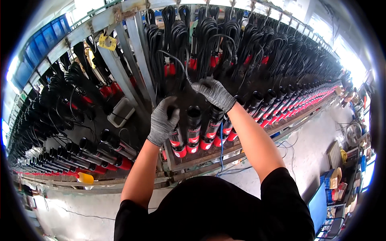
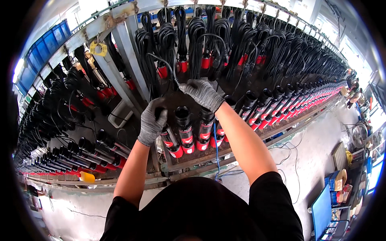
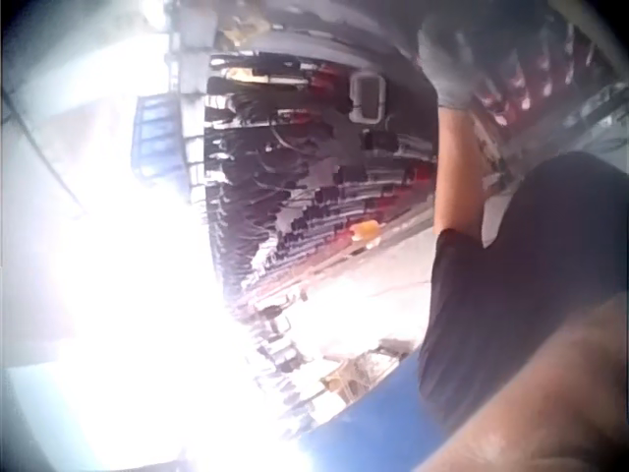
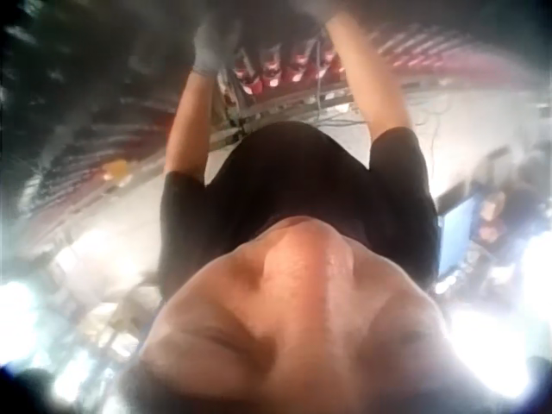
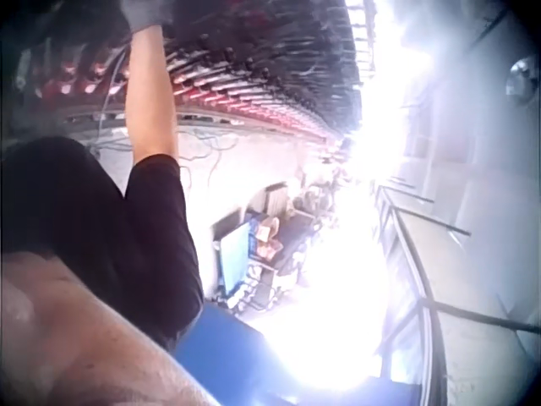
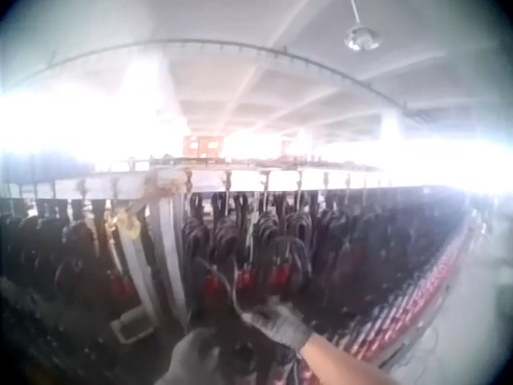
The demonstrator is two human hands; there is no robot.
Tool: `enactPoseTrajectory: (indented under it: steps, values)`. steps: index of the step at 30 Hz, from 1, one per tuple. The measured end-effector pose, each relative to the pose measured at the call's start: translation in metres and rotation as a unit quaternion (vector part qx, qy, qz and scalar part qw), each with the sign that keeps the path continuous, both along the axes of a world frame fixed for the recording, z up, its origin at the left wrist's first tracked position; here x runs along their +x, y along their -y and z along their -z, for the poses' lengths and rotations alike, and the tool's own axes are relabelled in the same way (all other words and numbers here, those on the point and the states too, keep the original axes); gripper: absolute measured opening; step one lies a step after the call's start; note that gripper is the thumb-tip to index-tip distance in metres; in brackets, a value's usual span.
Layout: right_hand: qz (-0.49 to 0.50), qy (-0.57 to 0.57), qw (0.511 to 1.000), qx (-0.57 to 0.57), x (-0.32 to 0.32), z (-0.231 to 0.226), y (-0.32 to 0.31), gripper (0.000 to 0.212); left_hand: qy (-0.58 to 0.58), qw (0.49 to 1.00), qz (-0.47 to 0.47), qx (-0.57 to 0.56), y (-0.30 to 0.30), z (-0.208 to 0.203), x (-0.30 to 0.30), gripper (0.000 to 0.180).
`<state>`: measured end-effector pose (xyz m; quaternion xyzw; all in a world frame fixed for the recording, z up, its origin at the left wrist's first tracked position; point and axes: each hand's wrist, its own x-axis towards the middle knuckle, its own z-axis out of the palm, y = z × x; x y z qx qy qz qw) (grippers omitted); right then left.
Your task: The person untangles and arranges the power cables for a series of water pumps lined up on an assembly line workbench.
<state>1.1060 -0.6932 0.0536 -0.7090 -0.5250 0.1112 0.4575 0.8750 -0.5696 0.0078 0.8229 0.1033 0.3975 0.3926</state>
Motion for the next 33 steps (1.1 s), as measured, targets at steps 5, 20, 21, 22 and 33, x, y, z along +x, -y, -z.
enactPoseTrajectory:
  steps: [5, 20, 21, 22, 33]
  values:
    - [-0.041, 0.131, 0.980, -0.144, -0.019, -0.022, 0.002, 0.073, 0.025, 0.998, -0.057, -0.018, -0.009, 0.005, 0.002, 0.040]
    - [-0.021, 0.255, 0.961, -0.102, -0.017, -0.006, 0.000, 0.065, 0.025, 0.994, -0.095, -0.041, -0.015, 0.009, 0.019, 0.029]
    - [-0.032, 0.260, 0.960, -0.094, -0.015, -0.003, -0.002, 0.066, 0.034, 0.995, -0.040, -0.084, -0.013, 0.008, 0.025, 0.028]
    - [-0.042, 0.266, 0.959, -0.084, -0.012, -0.002, -0.004, 0.067, 0.060, 0.995, 0.011, -0.085, -0.016, 0.008, 0.032, 0.026]
    - [-0.059, 0.176, 0.974, -0.132, -0.008, 0.002, -0.003, 0.062, 0.078, 0.969, 0.117, -0.206, -0.048, 0.002, 0.005, 0.019]
